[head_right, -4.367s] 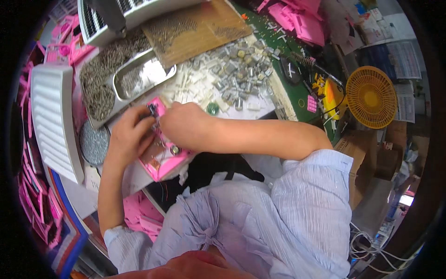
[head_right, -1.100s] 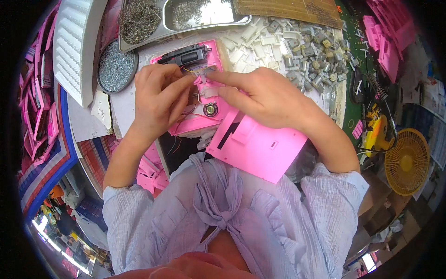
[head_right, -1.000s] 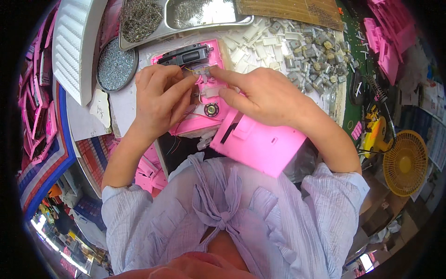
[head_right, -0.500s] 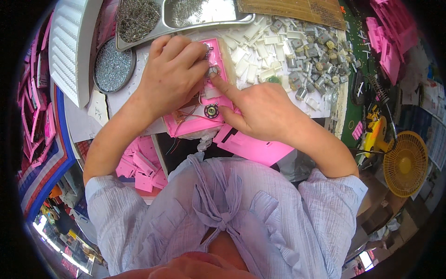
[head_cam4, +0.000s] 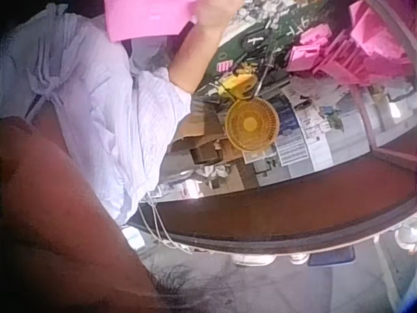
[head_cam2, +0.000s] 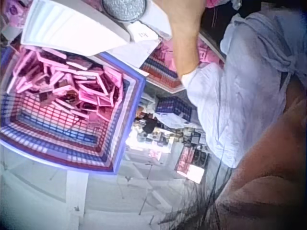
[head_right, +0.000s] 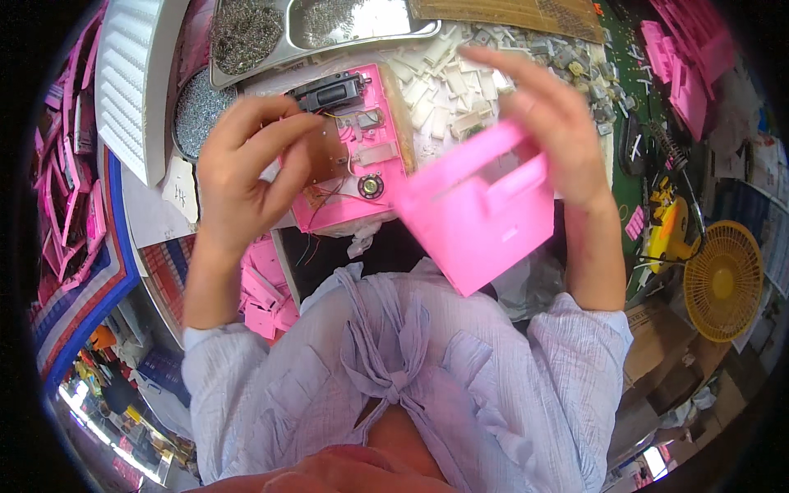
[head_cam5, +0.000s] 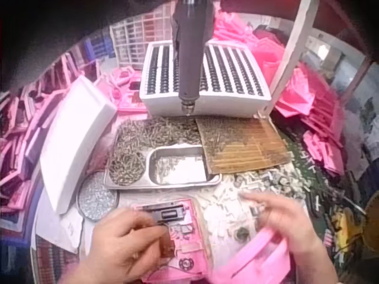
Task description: Assembling and soldering internal components of a pink electronic toy housing.
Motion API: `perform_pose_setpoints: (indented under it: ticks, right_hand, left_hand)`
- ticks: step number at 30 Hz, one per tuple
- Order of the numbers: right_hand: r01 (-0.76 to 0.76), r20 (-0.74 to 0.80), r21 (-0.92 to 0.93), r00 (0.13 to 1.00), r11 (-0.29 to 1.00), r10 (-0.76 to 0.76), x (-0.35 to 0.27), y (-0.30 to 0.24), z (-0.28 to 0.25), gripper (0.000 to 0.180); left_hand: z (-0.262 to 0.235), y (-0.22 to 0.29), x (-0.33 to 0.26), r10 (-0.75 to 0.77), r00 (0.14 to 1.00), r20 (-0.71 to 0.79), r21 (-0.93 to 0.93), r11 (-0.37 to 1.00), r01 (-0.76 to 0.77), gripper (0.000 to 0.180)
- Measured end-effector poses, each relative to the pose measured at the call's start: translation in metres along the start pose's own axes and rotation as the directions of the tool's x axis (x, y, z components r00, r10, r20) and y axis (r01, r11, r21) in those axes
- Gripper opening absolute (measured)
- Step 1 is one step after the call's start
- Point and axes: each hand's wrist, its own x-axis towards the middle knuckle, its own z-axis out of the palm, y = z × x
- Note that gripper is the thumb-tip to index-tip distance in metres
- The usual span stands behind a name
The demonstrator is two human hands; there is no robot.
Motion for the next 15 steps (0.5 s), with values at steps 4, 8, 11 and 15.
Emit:
perform_pose_setpoints:
  ticks: [4,8,11,15]
  right_hand:
    - [0.042,-0.253,0.081,0.967,0.996,-0.020,0.029,-0.007,0.014,0.060]
    - [0.058,-0.158,0.177,0.987,0.983,-0.030,0.054,-0.007,0.054,0.057]
    - [0.182,-0.334,0.236,0.938,0.954,-0.096,0.069,0.011,0.073,0.052]
    - [0.129,-0.160,-0.521,0.956,0.844,-0.245,0.052,0.053,0.075,0.025]
  left_hand:
    - [0.029,0.028,-0.032,-0.381,0.918,0.115,-0.702,0.622,0.346,0.025]
    - [0.037,0.038,-0.043,-0.505,0.850,0.151,-0.778,0.470,0.417,0.040]
    - [0.018,0.019,-0.062,-0.572,0.809,-0.132,-0.805,0.538,0.249,0.030]
    - [-0.014,-0.014,-0.094,-0.647,0.659,-0.383,-0.773,0.615,0.154,0.031]
